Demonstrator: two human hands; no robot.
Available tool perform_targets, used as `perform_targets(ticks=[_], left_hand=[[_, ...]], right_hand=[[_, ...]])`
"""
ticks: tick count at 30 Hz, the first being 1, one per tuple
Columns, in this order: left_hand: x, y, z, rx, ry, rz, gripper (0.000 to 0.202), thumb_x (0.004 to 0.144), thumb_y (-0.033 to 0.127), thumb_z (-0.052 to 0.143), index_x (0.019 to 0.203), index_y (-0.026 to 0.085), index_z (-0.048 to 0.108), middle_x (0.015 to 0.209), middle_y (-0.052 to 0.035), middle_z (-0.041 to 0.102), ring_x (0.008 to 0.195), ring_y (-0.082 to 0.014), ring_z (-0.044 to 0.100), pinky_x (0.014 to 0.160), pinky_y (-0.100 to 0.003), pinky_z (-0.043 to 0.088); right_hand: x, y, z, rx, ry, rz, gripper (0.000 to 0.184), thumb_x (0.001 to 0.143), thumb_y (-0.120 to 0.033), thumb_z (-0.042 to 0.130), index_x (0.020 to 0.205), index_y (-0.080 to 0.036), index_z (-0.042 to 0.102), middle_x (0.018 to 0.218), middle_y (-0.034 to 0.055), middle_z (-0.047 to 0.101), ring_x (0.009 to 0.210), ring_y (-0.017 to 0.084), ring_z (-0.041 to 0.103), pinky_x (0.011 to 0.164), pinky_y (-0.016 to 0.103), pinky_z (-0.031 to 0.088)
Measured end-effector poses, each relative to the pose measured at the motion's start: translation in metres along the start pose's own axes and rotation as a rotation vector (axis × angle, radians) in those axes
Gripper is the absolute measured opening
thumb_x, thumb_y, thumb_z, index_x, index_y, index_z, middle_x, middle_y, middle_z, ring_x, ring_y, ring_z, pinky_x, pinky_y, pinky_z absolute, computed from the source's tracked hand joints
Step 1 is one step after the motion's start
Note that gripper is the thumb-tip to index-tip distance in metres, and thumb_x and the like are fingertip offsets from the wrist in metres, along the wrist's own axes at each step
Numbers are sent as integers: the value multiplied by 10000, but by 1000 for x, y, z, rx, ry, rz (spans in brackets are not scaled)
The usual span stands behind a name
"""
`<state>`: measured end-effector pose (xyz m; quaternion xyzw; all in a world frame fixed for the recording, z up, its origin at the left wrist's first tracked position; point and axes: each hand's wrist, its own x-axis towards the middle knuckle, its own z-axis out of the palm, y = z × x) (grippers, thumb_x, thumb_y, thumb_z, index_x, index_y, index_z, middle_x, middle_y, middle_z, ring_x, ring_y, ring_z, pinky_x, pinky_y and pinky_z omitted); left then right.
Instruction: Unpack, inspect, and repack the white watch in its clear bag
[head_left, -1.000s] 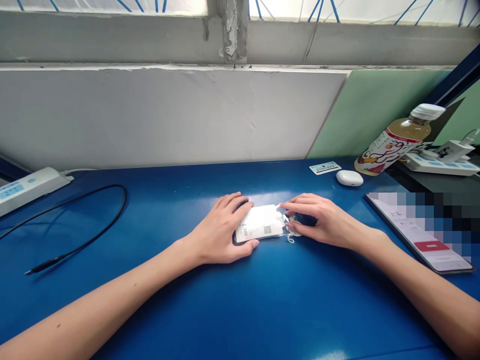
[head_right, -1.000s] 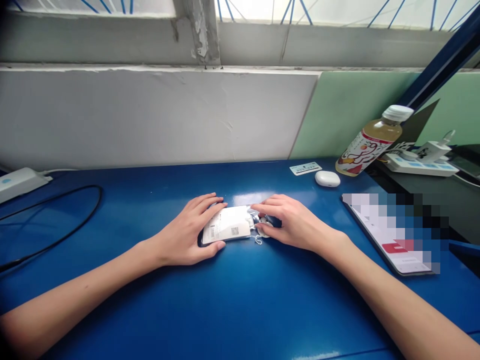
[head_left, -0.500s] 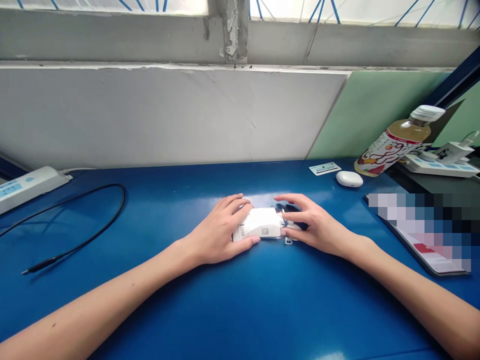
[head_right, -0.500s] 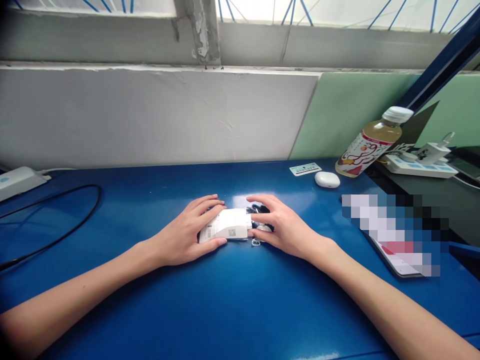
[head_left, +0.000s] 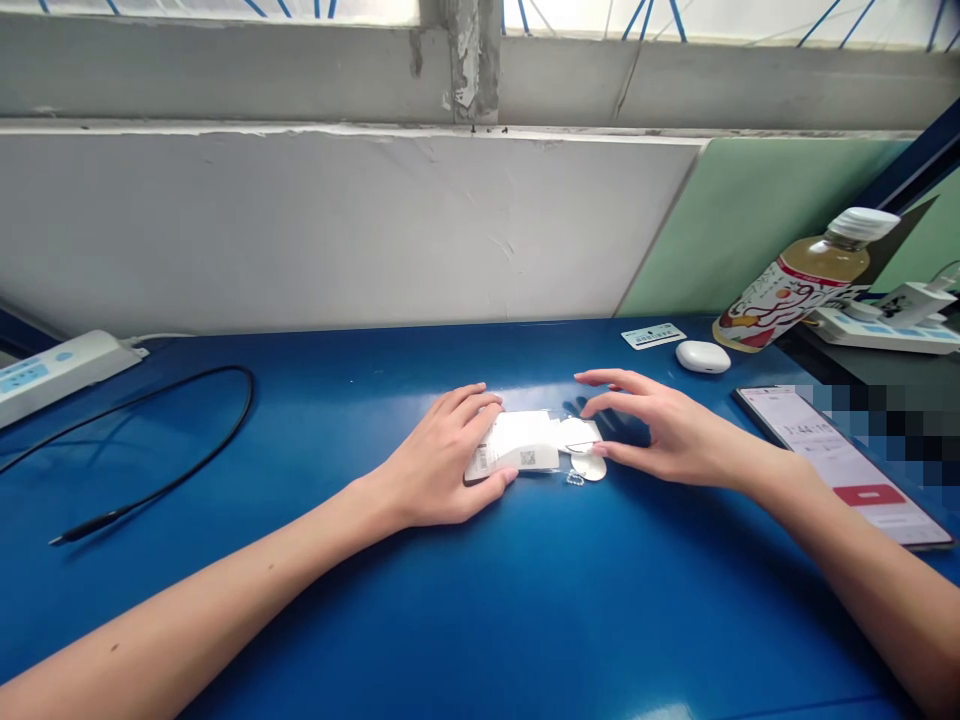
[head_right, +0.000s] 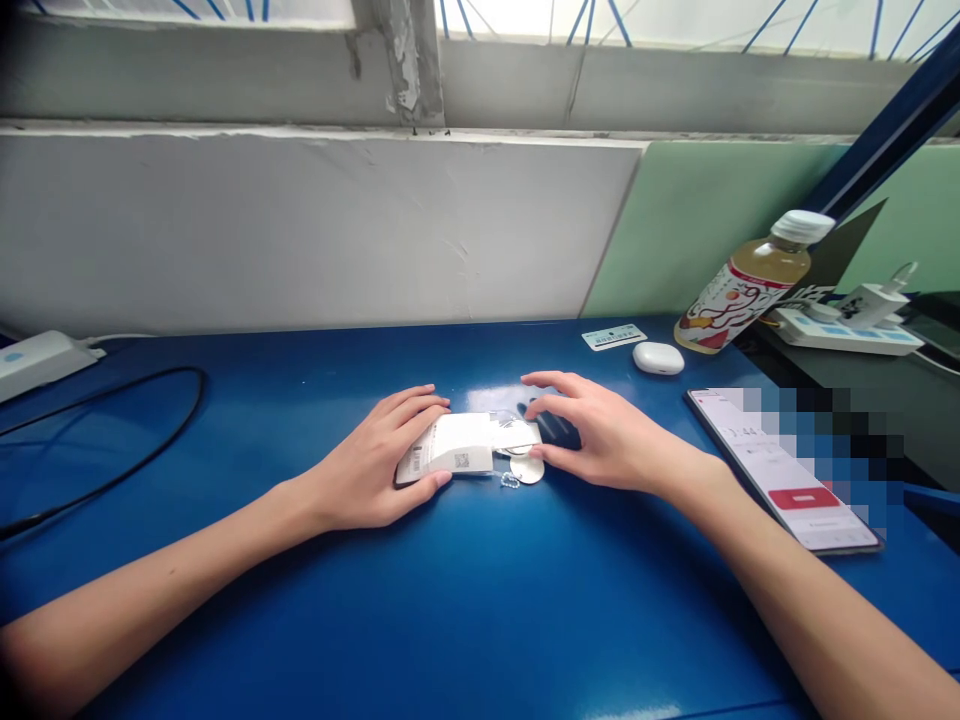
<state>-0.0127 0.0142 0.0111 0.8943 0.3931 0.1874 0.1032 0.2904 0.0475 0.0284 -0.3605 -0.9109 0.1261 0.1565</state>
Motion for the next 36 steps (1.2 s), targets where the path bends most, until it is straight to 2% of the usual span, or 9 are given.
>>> perform_targets(ticks=[3, 5, 7, 11, 18, 26, 31, 36], left_hand=[[0, 1, -2, -6, 4, 2, 587, 837, 403, 640, 1339, 127, 509, 1375, -187, 571, 1375, -389, 422, 1125, -566, 389], [0, 1, -1, 2, 5, -3, 594, 832, 402, 640, 1341, 124, 509, 1372, -186, 573, 1370, -385, 430, 1125, -559, 393], [0, 1, 0, 15, 8, -9, 580, 834, 409, 631, 1324, 118, 522, 1361, -185, 581, 1364, -382, 438, 1124, -552, 396], [1, 1, 1, 28, 16, -18, 566, 829, 425, 628, 1286, 101, 548, 1339, -190, 594, 1342, -380, 460, 1120, -549, 404], [1, 0, 3, 0, 9, -44, 647, 835, 550, 671, 1303, 122, 546, 1343, -186, 594, 1358, -388, 448, 1103, -554, 424], [1, -1, 4, 1, 18, -52, 612, 854, 565, 652, 1292, 147, 566, 1338, -173, 602, 1355, -391, 449, 1090, -568, 432], [1, 0, 4, 2, 14, -49, 623, 860, 555, 648, 1295, 117, 564, 1338, -190, 598, 1357, -390, 446, 1088, -556, 439], [0, 0, 4, -6, 41, -52, 567, 837, 524, 674, 1256, 151, 595, 1296, -166, 625, 1346, -383, 466, 1088, -547, 444]], right_hand=[[0, -6, 8, 15, 18, 6, 425, 853, -441, 697, 1229, -247, 648, 1478, 139, 503, 1250, 324, 591, 998, 488, 541], [1, -9, 16, 26, 26, -22, 463, 868, -432, 684, 1293, -258, 623, 1481, 137, 501, 1278, 321, 570, 1003, 481, 540], [2, -11, 21, 27, 68, -41, 443, 882, -405, 673, 1294, -251, 620, 1464, 140, 517, 1286, 315, 561, 1014, 483, 532], [4, -12, 25, 20, 159, -28, 336, 871, -372, 689, 1174, -233, 653, 1411, 146, 555, 1267, 318, 567, 1025, 506, 521], [4, -15, 27, 53, 68, -38, 347, 920, -389, 625, 1230, -237, 659, 1452, 154, 532, 1293, 320, 553, 1012, 505, 532], [2, -14, 6, 56, -41, 31, 202, 867, -379, 670, 1022, -248, 681, 1410, 125, 565, 1237, 312, 589, 955, 464, 553], [4, -17, 16, 86, -6, -5, 269, 888, -382, 658, 1109, -230, 651, 1404, 145, 572, 1260, 302, 576, 977, 452, 543], [5, -17, 20, 86, 22, -54, 236, 961, -313, 552, 1159, -221, 644, 1374, 147, 607, 1232, 287, 604, 965, 440, 552]])
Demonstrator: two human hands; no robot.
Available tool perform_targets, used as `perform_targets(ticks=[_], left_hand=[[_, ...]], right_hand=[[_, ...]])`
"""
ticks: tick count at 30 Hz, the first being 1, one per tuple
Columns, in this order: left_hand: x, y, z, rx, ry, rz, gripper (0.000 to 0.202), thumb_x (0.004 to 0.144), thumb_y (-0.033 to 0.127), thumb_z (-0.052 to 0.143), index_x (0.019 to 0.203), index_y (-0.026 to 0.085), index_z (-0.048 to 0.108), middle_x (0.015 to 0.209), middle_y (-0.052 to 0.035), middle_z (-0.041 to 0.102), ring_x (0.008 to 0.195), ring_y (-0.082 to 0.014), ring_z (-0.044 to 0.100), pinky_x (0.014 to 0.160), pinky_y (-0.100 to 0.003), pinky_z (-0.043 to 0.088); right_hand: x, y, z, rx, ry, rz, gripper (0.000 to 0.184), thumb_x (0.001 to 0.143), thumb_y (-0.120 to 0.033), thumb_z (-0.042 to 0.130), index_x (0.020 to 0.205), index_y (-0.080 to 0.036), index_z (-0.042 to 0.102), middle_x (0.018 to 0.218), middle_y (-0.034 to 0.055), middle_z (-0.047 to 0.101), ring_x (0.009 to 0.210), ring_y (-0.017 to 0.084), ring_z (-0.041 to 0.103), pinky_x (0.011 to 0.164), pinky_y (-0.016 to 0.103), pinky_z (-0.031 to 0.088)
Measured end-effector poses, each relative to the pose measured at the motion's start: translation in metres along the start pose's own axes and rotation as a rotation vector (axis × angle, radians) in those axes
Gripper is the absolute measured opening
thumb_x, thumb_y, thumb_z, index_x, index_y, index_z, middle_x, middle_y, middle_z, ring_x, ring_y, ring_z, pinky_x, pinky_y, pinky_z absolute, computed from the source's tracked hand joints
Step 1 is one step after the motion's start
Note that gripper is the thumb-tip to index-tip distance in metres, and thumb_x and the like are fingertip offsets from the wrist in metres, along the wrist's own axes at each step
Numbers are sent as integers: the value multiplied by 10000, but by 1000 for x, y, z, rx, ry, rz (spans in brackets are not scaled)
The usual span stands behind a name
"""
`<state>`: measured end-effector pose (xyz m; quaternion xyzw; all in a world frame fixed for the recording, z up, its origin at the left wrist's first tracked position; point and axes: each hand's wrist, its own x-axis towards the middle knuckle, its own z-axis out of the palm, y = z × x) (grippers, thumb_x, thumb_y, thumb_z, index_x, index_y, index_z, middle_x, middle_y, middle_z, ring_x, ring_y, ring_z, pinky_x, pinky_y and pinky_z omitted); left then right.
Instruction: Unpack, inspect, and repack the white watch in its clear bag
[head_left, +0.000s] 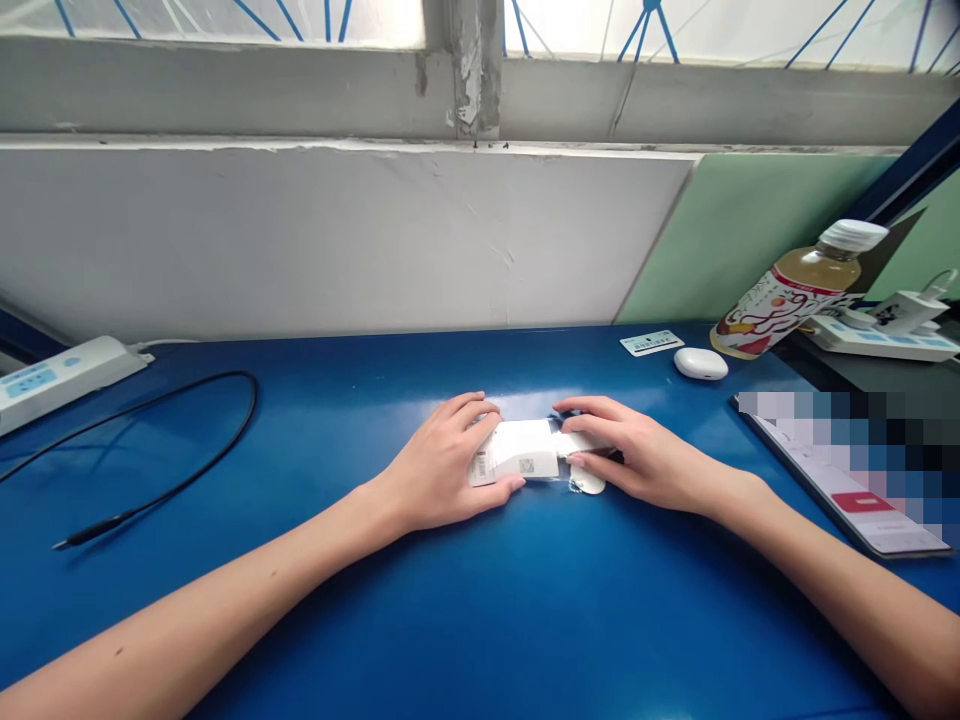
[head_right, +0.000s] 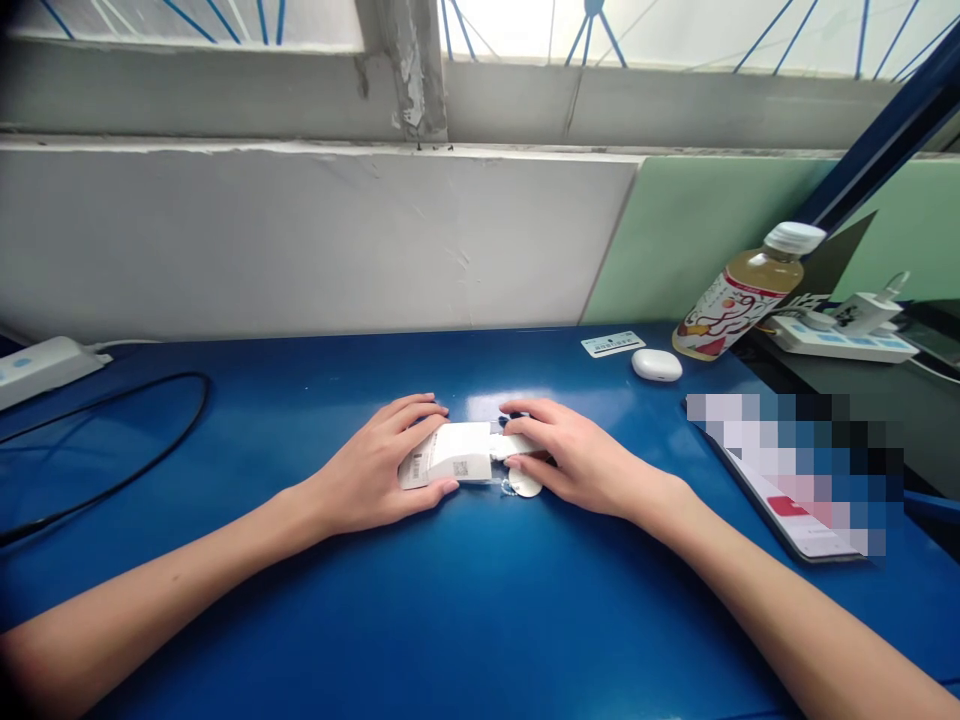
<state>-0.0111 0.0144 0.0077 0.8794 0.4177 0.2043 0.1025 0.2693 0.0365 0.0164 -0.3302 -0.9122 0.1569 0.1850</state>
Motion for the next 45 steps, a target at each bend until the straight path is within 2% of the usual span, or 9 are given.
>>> perform_targets(ticks=[5, 8, 11, 15, 19, 24, 30, 37, 45], left_hand=[[0, 0, -1, 12, 14, -12, 522, 849, 513, 653, 1225, 153, 607, 1284, -159, 635, 1329, -381, 484, 1084, -544, 451], [0, 1, -1, 25, 27, -26, 492, 872, 508, 619, 1194, 135, 613, 1282, -168, 634, 1303, -379, 502, 1077, -546, 454], [0, 1, 0, 35, 35, -32, 501, 870, 500, 617, 1188, 112, 614, 1277, -180, 631, 1282, -376, 515, 1080, -542, 452], [-1, -1, 2, 30, 8, -30, 595, 856, 513, 631, 1273, 91, 583, 1344, -199, 595, 1334, -395, 465, 1100, -557, 435], [-1, -2, 1, 18, -21, -50, 710, 848, 534, 639, 1379, 80, 512, 1443, -216, 518, 1399, -412, 389, 1123, -584, 404], [1, 0, -3, -42, -8, -84, 808, 832, 538, 647, 1446, 62, 426, 1495, -234, 447, 1408, -393, 386, 1137, -569, 392], [3, 1, -6, -74, -2, -142, 742, 902, 538, 571, 1455, 70, 413, 1503, -216, 435, 1410, -361, 393, 1143, -526, 395], [4, 1, -5, -45, 38, -153, 733, 889, 548, 589, 1417, 56, 458, 1454, -225, 484, 1375, -363, 426, 1126, -529, 407], [4, 4, -7, -39, 79, -147, 733, 842, 519, 629, 1393, 59, 482, 1403, -229, 530, 1321, -376, 486, 1086, -528, 442]], right_hand=[[0, 11, -8, -37, 59, 39, 263, 1006, -317, 463, 1211, -221, 598, 1173, 117, 706, 1044, 262, 679, 873, 418, 571], [0, 20, -12, -89, 135, 47, 268, 1025, -290, 407, 1214, -229, 587, 1151, 107, 695, 1050, 263, 661, 882, 418, 548], [-1, 29, -16, -143, 266, 76, 283, 1028, -279, 382, 1208, -233, 595, 1154, 108, 687, 1083, 280, 648, 917, 442, 525], [-2, 32, -24, -186, 481, 130, 292, 1029, -297, 371, 1184, -259, 616, 1116, 105, 692, 1063, 295, 656, 902, 457, 525], [-1, 26, -27, -193, 582, 148, 294, 1024, -313, 388, 1178, -259, 634, 1094, 108, 704, 1032, 299, 667, 887, 452, 526], [0, 22, -23, -179, 591, 106, 292, 1016, -310, 419, 1201, -250, 638, 1110, 110, 716, 1021, 294, 676, 872, 447, 536], [-1, 19, -13, -139, 543, -43, 268, 992, -249, 495, 1218, -223, 637, 1080, 112, 721, 1004, 268, 678, 858, 428, 547], [-1, 6, -6, -127, 455, -145, 288, 966, -186, 549, 1247, -186, 609, 1078, 122, 716, 956, 245, 666, 815, 386, 557], [1, 1, -6, -95, 454, -179, 271, 945, -184, 596, 1215, -172, 613, 1038, 119, 727, 918, 230, 663, 779, 360, 557]])
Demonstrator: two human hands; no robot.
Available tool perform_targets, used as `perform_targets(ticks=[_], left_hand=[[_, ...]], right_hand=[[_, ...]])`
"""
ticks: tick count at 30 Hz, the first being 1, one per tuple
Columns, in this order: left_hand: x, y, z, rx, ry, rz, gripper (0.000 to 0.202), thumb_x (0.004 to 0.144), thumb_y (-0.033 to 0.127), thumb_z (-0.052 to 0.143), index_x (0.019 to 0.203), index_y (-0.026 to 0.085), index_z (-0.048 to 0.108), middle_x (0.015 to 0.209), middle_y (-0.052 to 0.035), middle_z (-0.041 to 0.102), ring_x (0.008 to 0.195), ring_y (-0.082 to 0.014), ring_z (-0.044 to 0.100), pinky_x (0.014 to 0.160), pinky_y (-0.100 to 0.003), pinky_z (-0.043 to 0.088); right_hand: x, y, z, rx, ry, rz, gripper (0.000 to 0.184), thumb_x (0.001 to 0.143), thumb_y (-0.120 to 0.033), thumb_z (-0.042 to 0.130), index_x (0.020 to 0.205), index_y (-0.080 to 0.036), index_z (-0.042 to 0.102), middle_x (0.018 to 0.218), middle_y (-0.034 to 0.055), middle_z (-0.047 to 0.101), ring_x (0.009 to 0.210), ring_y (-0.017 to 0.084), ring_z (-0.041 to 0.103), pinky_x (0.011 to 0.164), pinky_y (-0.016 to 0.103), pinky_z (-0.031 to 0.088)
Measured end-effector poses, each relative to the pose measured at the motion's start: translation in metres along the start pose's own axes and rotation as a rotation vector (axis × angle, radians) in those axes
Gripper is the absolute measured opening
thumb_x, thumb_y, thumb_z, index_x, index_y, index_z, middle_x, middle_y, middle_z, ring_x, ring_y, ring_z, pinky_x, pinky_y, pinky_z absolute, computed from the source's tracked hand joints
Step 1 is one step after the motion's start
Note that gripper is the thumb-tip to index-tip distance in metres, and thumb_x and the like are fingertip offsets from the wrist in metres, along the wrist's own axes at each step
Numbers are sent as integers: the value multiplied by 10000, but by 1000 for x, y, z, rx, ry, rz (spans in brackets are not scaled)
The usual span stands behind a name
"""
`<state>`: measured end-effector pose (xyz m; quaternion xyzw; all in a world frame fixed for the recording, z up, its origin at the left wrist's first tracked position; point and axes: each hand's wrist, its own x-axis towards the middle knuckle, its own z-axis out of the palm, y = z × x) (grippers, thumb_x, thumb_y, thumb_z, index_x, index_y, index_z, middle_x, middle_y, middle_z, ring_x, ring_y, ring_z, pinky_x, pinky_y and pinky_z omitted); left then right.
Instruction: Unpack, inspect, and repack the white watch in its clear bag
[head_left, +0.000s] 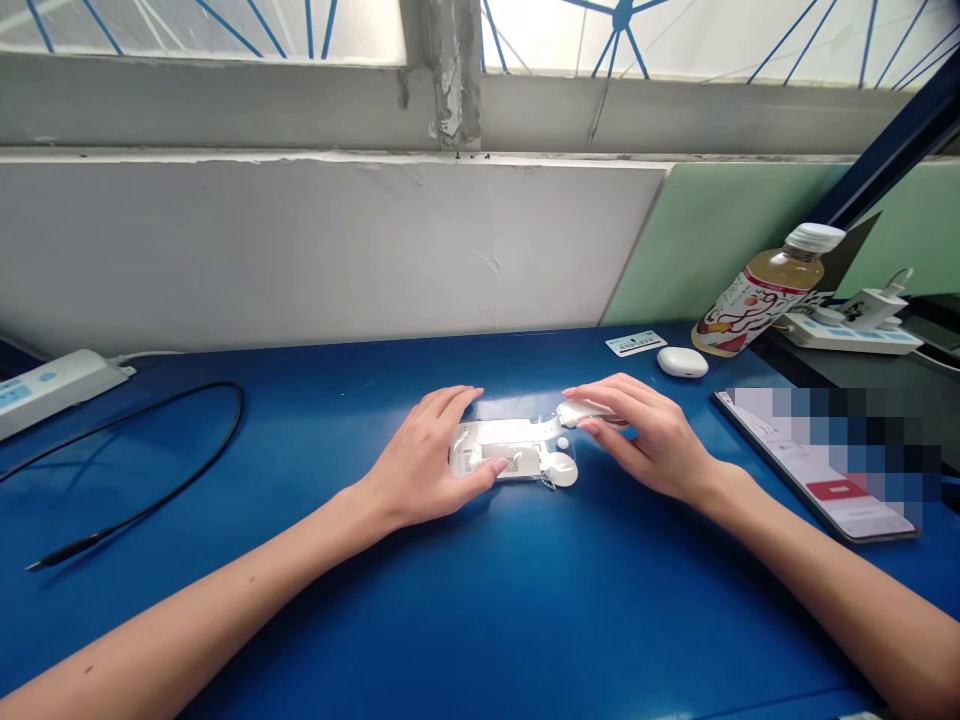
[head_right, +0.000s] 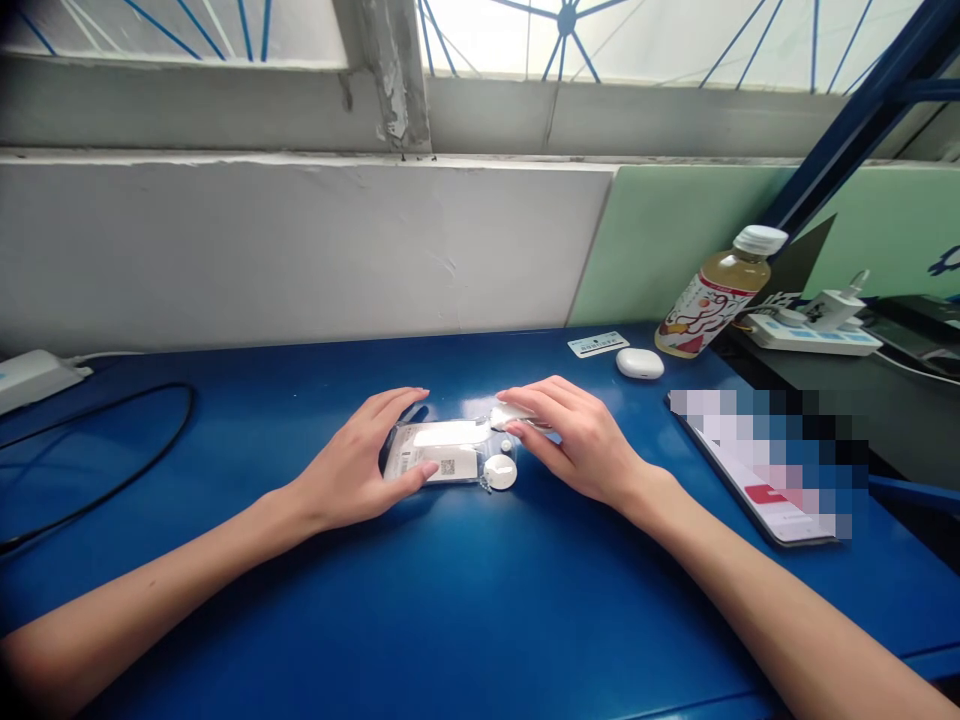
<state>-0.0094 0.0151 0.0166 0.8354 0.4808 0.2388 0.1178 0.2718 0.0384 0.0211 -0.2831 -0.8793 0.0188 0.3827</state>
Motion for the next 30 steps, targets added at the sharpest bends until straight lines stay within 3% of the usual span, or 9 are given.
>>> perform_targets(ticks=[9, 15, 20, 23, 26, 30], left_hand=[[0, 4, 1, -14, 47, 77, 734, 817, 461, 683, 1394, 61, 467, 1397, -230, 529, 1318, -368, 489, 1084, -524, 446], [-5, 12, 0, -114, 104, 143, 584, 871, 326, 662, 1391, 140, 472, 1472, -184, 456, 1374, -300, 450, 1109, -453, 439], [-5, 33, -5, -255, 132, 146, 398, 879, 250, 661, 1263, 171, 591, 1312, -116, 611, 1229, -242, 573, 1026, -381, 501], [-3, 49, -11, -330, 175, 129, 238, 874, 213, 665, 1108, 172, 678, 1113, -64, 712, 1201, -239, 582, 1085, -394, 438], [-2, 61, -20, -493, 125, 124, 122, 936, 224, 612, 997, 186, 710, 983, -16, 734, 1034, -189, 644, 1100, -368, 403], [-1, 66, -31, -806, -85, -88, 344, 1031, 341, 457, 890, 190, 732, 960, -17, 742, 1004, -198, 664, 978, -324, 477]], right_hand=[[1, -8, -2, 33, 19, 11, 241, 931, -198, 625, 1171, -171, 634, 1007, 113, 741, 875, 220, 680, 743, 339, 556], [1, -11, -1, 83, 4, 72, 218, 932, -226, 623, 1148, -224, 649, 1014, 81, 767, 837, 211, 726, 680, 310, 581], [11, -17, -6, 185, 51, 138, 112, 846, -256, 743, 946, -256, 693, 833, 22, 782, 676, 182, 720, 607, 283, 572], [27, -25, -13, 286, 32, 160, 120, 777, -282, 809, 812, -241, 702, 684, -4, 745, 555, 154, 656, 487, 263, 507], [50, -36, -16, 383, 80, 247, 137, 746, -305, 829, 743, -232, 714, 652, -15, 723, 523, 138, 613, 466, 264, 482], [81, -48, -6, 567, 191, 408, 281, 766, -457, 788, 639, -223, 697, 623, -5, 687, 554, 152, 620, 490, 280, 495]])
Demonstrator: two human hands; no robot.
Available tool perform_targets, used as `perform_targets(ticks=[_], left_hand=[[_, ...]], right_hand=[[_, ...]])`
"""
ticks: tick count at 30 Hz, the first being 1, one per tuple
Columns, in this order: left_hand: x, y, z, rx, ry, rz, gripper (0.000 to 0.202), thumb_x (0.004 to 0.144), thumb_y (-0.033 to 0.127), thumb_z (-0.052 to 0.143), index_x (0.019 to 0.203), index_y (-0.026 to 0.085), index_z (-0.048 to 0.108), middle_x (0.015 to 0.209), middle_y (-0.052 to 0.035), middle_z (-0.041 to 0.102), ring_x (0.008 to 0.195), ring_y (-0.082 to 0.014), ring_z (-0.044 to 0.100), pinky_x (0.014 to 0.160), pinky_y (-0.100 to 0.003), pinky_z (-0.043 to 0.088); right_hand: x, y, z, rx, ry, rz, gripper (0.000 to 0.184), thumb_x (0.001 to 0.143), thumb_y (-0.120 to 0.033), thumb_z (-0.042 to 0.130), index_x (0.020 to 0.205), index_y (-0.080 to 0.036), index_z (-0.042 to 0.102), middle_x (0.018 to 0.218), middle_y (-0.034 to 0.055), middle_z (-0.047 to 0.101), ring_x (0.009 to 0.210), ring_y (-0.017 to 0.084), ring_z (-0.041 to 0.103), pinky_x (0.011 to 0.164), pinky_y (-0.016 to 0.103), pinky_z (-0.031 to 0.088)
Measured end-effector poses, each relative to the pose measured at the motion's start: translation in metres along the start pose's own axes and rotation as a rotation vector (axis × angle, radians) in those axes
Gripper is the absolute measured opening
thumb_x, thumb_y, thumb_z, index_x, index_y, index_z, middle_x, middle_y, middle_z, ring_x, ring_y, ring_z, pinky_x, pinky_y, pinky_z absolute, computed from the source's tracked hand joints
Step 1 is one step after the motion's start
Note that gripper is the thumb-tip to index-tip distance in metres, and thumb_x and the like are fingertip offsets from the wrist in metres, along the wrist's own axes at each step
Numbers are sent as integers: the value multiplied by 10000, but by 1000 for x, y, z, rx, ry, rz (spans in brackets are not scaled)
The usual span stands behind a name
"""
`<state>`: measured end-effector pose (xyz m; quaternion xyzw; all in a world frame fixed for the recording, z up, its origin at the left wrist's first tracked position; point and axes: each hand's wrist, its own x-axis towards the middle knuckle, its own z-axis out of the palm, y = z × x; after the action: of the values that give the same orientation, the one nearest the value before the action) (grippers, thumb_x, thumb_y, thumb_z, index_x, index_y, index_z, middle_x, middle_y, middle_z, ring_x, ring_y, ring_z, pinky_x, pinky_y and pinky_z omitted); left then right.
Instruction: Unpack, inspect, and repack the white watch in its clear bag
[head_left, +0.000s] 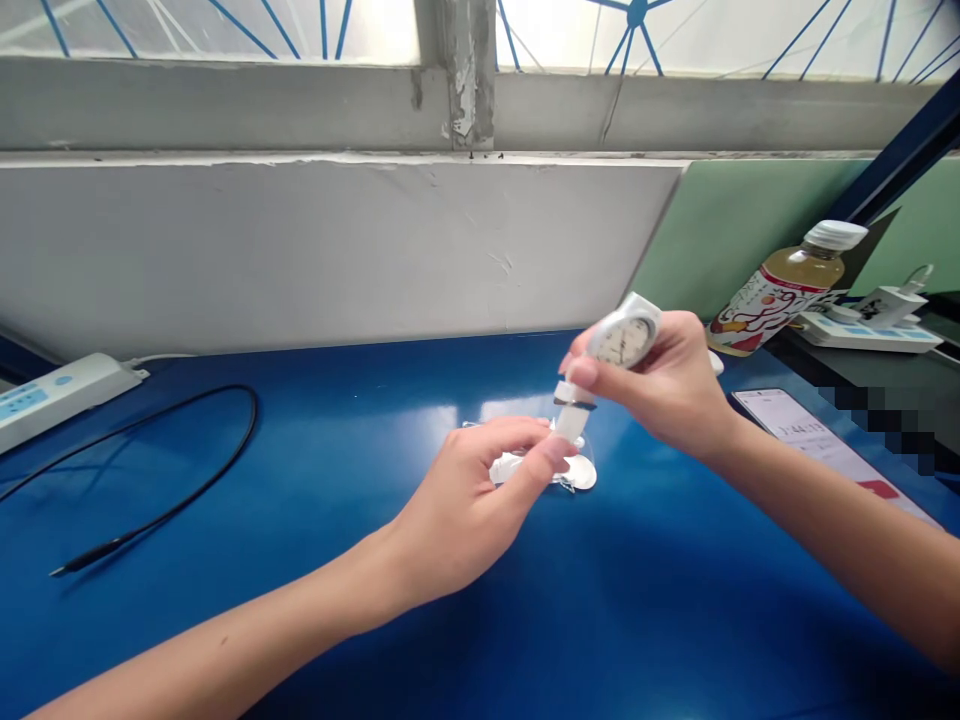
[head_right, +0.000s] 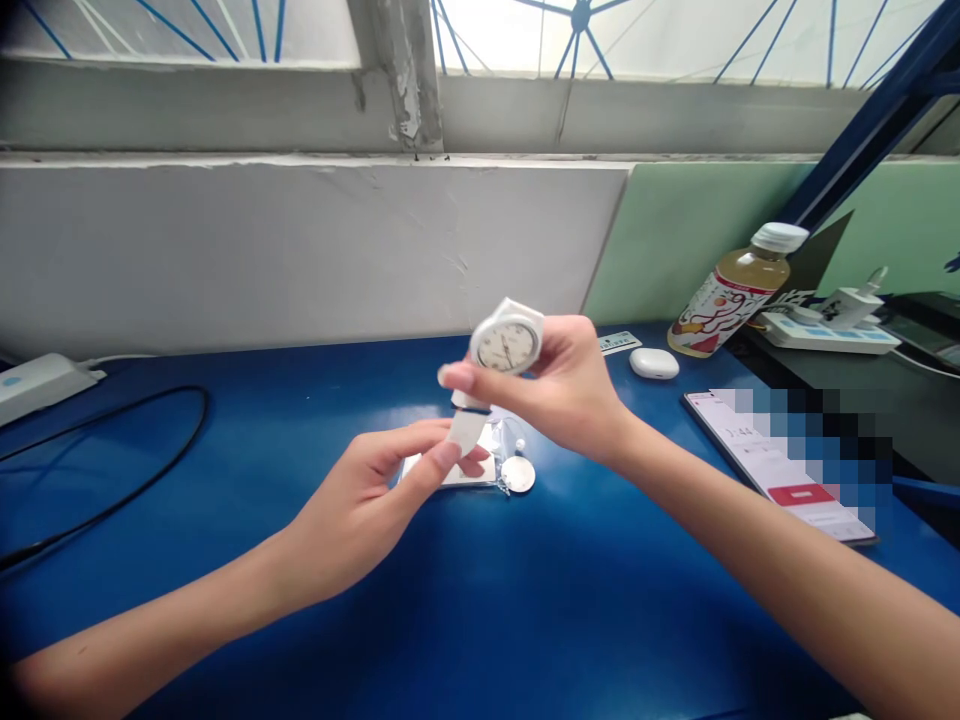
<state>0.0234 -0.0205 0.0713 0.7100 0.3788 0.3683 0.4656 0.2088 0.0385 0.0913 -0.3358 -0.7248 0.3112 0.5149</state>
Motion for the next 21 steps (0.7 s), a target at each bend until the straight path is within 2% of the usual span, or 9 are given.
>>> perform_targets(ticks=[3, 5, 7, 9, 13, 17, 21], left_hand=[[1, 2, -2, -212, -59, -128, 494, 1047, 419, 383, 835, 153, 741, 979, -67, 751, 971, -225, 689, 906, -322, 512], [2, 1, -2, -303, -86, -172, 526, 1046, 440, 374, 828, 136, 744, 942, -96, 755, 977, -245, 696, 911, -334, 513], [4, -1, 0, -426, -115, -218, 488, 1043, 437, 389, 891, 125, 732, 905, -111, 752, 964, -256, 709, 915, -353, 522], [5, -3, 3, -564, -138, -280, 394, 1037, 397, 422, 998, 121, 701, 918, -112, 747, 918, -255, 733, 896, -367, 539], [7, -11, 9, -740, -153, -392, 305, 1034, 307, 429, 1055, 108, 660, 1071, -152, 724, 852, -242, 757, 833, -358, 564], [7, -18, 12, -839, -133, -440, 314, 1020, 286, 452, 1024, 68, 678, 1055, -201, 727, 895, -258, 747, 852, -387, 572], [8, -20, 13, -867, -117, -475, 279, 975, 256, 513, 953, 59, 709, 1021, -196, 734, 915, -260, 738, 887, -395, 564]], right_hand=[[11, -1, 16, 141, -35, 122, 357, 843, -554, 679, 719, -223, 734, 670, 13, 688, 613, 168, 643, 522, 287, 515], [14, 1, 23, 284, -113, 197, 348, 890, -543, 628, 840, -224, 758, 843, 38, 741, 764, 192, 690, 630, 299, 564], [15, 5, 28, 475, -202, 292, 322, 941, -490, 575, 970, -222, 752, 1049, 58, 754, 941, 209, 701, 776, 321, 587], [13, 11, 32, 667, -267, 402, 324, 980, -442, 513, 1072, -217, 726, 1157, 72, 742, 1034, 213, 693, 878, 349, 578], [11, 21, 39, 897, -310, 563, 368, 1013, -410, 414, 1157, -203, 682, 1187, 87, 742, 1053, 210, 701, 955, 379, 556], [12, 24, 41, 975, -308, 683, 472, 1031, -447, 301, 1153, -175, 667, 1187, 111, 743, 1022, 207, 719, 952, 376, 554], [15, 24, 40, 1022, -290, 752, 549, 1036, -490, 250, 1171, -136, 647, 1120, 141, 762, 952, 218, 742, 895, 375, 574]])
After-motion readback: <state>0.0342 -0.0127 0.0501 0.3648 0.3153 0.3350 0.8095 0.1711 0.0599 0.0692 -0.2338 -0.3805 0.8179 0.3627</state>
